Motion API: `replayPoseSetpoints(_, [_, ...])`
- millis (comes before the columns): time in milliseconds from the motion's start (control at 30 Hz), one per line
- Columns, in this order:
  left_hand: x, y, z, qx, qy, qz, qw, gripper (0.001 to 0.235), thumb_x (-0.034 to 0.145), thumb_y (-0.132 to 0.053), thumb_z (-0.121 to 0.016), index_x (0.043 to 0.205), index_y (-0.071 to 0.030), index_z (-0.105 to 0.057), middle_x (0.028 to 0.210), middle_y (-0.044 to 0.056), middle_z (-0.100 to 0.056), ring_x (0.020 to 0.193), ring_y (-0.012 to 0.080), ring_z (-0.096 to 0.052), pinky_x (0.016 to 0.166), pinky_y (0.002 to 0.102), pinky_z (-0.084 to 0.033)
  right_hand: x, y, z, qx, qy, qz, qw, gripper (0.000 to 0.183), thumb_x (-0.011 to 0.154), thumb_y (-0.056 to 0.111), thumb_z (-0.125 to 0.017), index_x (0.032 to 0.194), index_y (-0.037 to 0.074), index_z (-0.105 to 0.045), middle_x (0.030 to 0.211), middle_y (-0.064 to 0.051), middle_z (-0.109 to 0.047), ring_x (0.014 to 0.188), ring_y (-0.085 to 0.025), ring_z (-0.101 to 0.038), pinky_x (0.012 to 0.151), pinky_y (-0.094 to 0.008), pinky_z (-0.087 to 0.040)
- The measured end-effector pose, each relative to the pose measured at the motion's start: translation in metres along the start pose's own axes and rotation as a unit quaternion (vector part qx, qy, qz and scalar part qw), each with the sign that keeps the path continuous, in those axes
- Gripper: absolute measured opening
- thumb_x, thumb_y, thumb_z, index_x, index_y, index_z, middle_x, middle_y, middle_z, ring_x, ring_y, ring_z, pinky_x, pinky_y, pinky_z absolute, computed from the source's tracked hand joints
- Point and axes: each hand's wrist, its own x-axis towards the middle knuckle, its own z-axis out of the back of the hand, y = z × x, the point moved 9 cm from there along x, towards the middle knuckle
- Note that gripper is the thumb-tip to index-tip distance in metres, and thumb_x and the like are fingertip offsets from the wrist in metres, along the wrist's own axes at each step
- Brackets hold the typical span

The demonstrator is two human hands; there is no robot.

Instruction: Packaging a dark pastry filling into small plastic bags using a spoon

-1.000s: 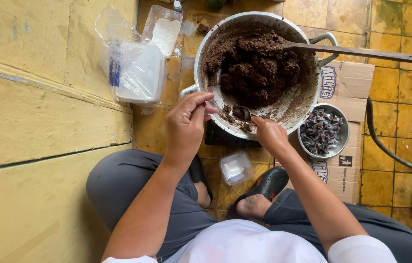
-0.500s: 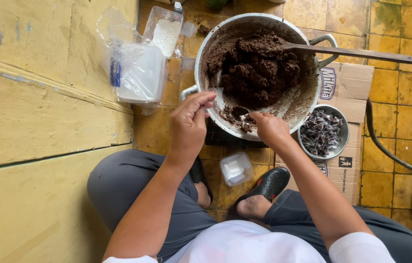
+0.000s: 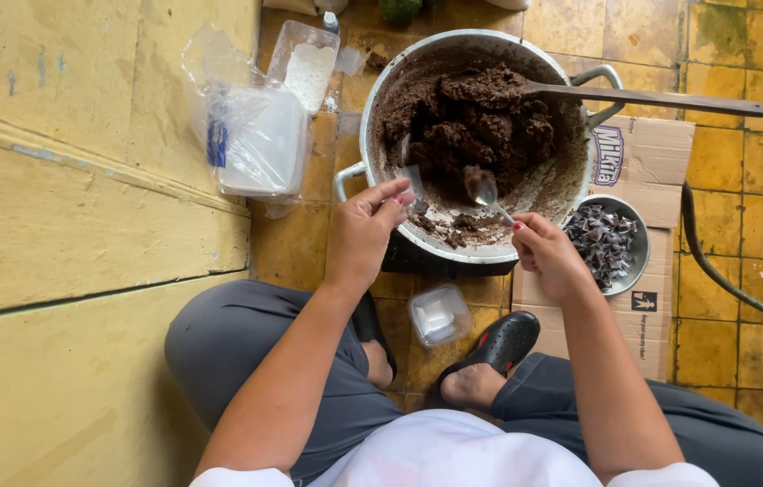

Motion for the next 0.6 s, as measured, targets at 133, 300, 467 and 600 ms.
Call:
replayPoseSetpoints(133, [0.015,0.054,-0.021,-0.01,0.029,0.033,0.999,0.036,0.095,0.003,-0.057,0.128,-0.005,-0.07,0.126,0.023,-0.069,0.108,0.0286,-0.073,0.088,0.032,-0.063,-0.016,-0.008,-0.008,0.073,0.054,0.029,0.995,0.025,0.105,0.01,-0.048,0.129,0.007,-0.055,0.083,-0.009,-0.058,0.054,-0.013,-0.05,0.046,-0.022,-0.037])
replayPoseSetpoints(300, [0.011,0.084,-0.047,-0.087,0.048,0.07,0.993,0.053,0.089,0.012,-0.054,0.139,-0.001,-0.06,0.141,0.025,-0.06,0.118,0.0287,-0.067,0.093,0.033,-0.058,-0.041,0.013,-0.021,0.079,0.053,0.097,0.991,0.032,0.106,0.01,-0.044,0.137,0.01,-0.053,0.078,-0.007,-0.051,0.063,-0.009,-0.038,0.051,-0.02,-0.028])
replayPoseSetpoints(467, [0.011,0.098,-0.067,-0.12,0.063,0.099,0.986,0.055,0.088,0.016,-0.055,0.14,-0.001,-0.059,0.127,0.021,-0.068,0.105,0.0248,-0.073,0.089,0.031,-0.062,-0.054,0.017,-0.026,-0.004,-0.001,0.152,0.988,0.035,0.106,0.011,-0.048,0.14,0.013,-0.058,0.079,-0.005,-0.057,0.07,-0.008,-0.04,0.058,-0.019,-0.032])
replayPoseSetpoints(600, [0.006,0.099,-0.073,-0.184,0.069,0.14,0.97,0.064,0.086,0.017,-0.056,0.146,-0.004,-0.053,0.123,0.016,-0.07,0.109,0.0272,-0.072,0.092,0.038,-0.061,-0.063,0.026,-0.029,-0.099,-0.058,0.198,0.973,0.038,0.106,0.011,-0.054,0.142,0.021,-0.063,0.08,-0.006,-0.062,0.073,-0.011,-0.047,0.067,-0.026,-0.044])
